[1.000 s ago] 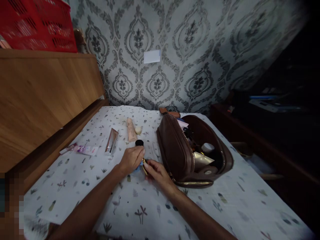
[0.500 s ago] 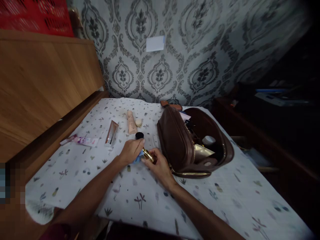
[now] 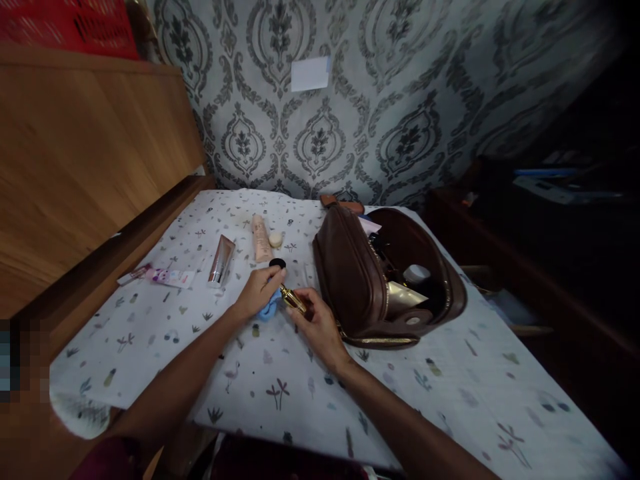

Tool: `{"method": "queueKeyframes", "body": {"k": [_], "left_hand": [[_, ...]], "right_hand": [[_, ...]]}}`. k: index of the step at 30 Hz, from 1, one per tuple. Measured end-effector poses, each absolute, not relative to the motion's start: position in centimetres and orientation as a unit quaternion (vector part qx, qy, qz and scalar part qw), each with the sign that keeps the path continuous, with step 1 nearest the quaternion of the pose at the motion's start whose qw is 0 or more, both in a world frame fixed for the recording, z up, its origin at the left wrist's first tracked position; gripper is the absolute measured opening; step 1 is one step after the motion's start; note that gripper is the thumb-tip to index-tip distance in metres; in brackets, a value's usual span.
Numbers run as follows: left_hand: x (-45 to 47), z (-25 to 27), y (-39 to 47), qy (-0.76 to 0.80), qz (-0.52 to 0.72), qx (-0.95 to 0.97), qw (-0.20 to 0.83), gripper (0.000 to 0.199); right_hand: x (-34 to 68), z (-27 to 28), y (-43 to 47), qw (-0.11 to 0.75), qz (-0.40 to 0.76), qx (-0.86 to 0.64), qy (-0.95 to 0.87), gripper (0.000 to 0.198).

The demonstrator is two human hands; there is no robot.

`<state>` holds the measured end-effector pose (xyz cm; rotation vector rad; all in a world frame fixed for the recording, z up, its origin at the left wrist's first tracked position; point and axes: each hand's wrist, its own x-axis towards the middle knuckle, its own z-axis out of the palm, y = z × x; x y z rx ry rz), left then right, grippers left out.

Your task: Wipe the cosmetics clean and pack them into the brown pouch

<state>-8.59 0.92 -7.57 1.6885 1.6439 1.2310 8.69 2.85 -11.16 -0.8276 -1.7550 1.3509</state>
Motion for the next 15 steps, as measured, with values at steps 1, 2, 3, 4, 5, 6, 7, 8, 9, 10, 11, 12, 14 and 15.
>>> {"method": "queueKeyframes", "body": {"k": [1,2,3,4,5,6,7,8,9,10,11,12,14,15], "left_hand": [[-8.62,-7.63,0.98,0.599,0.454,0.613,0.245,0.048],[-8.64,-7.67,1.03,0.596,0.458,0.610,0.250,0.046],[-8.65,-7.69,1.07,0.593,0.462,0.608,0.255,0.045],[-8.67,-7.69,1.08,0.589,0.467,0.607,0.259,0.043],[-8.69,-7.66,1.09,0.585,0.473,0.605,0.263,0.041],[-8.72,-7.62,1.08,0.580,0.480,0.602,0.268,0.039],[-8.75,-7.57,1.08,0.574,0.487,0.598,0.275,0.037],[-8.80,-7.53,1.08,0.568,0.496,0.593,0.283,0.035],[-8.84,-7.49,1.09,0.562,0.505,0.587,0.290,0.033],[-8.88,-7.46,1.10,0.558,0.512,0.582,0.297,0.032],[-8.92,-7.44,1.13,0.555,0.517,0.577,0.301,0.032],[-8.95,-7.44,1.16,0.554,0.520,0.575,0.303,0.032],[-9.00,-7.47,1.21,0.555,0.518,0.574,0.307,0.033],[-9.02,-7.50,1.23,0.556,0.514,0.575,0.309,0.034]], "right_hand": [[8.64,-11.18,2.88,0.384,0.530,-0.324,-0.683,0.025],[8.61,-11.17,2.89,0.388,0.534,-0.325,-0.677,0.026],[8.60,-11.13,2.90,0.390,0.543,-0.327,-0.668,0.028],[8.60,-11.07,2.89,0.389,0.558,-0.328,-0.656,0.030],[8.61,-10.98,2.88,0.384,0.577,-0.328,-0.641,0.033],[8.64,-10.88,2.86,0.376,0.601,-0.326,-0.626,0.036],[8.66,-10.78,2.84,0.366,0.625,-0.322,-0.611,0.038],[8.69,-10.69,2.83,0.355,0.645,-0.316,-0.598,0.040],[8.72,-10.62,2.83,0.348,0.660,-0.311,-0.589,0.042],[8.74,-10.56,2.85,0.343,0.670,-0.307,-0.583,0.043],[8.75,-10.52,2.86,0.339,0.677,-0.304,-0.579,0.044],[8.75,-10.50,2.89,0.337,0.681,-0.302,-0.576,0.045],[8.72,-10.47,2.93,0.336,0.687,-0.302,-0.570,0.046],[8.69,-10.43,2.95,0.337,0.689,-0.303,-0.566,0.047]]}}
